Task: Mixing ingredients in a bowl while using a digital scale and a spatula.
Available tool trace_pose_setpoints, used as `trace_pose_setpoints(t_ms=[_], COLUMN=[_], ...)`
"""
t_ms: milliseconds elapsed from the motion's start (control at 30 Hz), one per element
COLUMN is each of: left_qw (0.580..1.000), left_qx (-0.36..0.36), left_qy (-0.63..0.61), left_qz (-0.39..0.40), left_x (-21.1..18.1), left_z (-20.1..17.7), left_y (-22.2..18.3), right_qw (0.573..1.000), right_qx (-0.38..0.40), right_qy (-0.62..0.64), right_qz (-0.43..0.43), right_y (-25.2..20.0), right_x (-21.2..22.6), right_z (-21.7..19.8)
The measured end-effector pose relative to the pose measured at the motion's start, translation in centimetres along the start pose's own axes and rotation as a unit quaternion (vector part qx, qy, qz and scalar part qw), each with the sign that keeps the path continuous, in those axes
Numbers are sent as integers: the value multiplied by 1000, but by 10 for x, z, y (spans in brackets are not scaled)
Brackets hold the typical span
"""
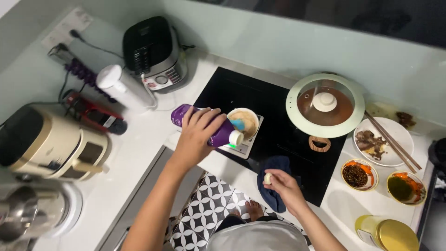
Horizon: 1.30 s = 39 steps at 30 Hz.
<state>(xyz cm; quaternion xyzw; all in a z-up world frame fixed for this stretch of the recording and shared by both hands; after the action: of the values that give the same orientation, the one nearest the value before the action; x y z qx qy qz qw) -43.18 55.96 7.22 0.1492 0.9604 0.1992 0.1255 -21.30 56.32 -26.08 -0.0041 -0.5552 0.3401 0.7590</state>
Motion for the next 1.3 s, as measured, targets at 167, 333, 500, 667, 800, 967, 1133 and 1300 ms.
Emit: trace_pose_setpoints(t_ms=[167,333,500,667,800,967,1133,1300], left_qw=[998,995,990,983,980,977,968,964], left_qx=[35,62,71,73,86,98,103,94], left_qy=[8,11,38,61,67,77,122,138], left_qz=[42,74,113,155,169,174,196,206], left_x=[46,82,100,109,116,119,116,114], left_z=[39,73,93,108,121,128,134,136], left_y=[37,66,75,82,84,85,86,86], right_qw=[1000,995,992,992,989,990,989,989], right_qx=[-25,-99,-119,-122,-141,-135,-137,-138], right_qy=[16,-25,-28,-9,37,43,42,35], right_qz=[11,-19,-35,-21,18,1,22,48], right_y=[17,32,45,52,52,53,53,52], right_x=[-33,-15,-16,-19,-23,-21,-17,-14], right_z=[-6,-12,-9,-14,-16,-15,-15,-12])
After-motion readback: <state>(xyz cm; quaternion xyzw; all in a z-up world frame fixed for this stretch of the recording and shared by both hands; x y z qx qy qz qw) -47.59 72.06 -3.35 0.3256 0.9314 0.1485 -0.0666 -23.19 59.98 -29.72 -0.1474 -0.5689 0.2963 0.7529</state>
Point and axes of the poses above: each hand's wrist, its own y-axis towards the middle knuckle, its own z-axis out of the palm, x = y × z, the point moved 10 cm from there along y, towards the middle knuckle, and after that the axes turned 1 degree about x, right-handed, at the moved point
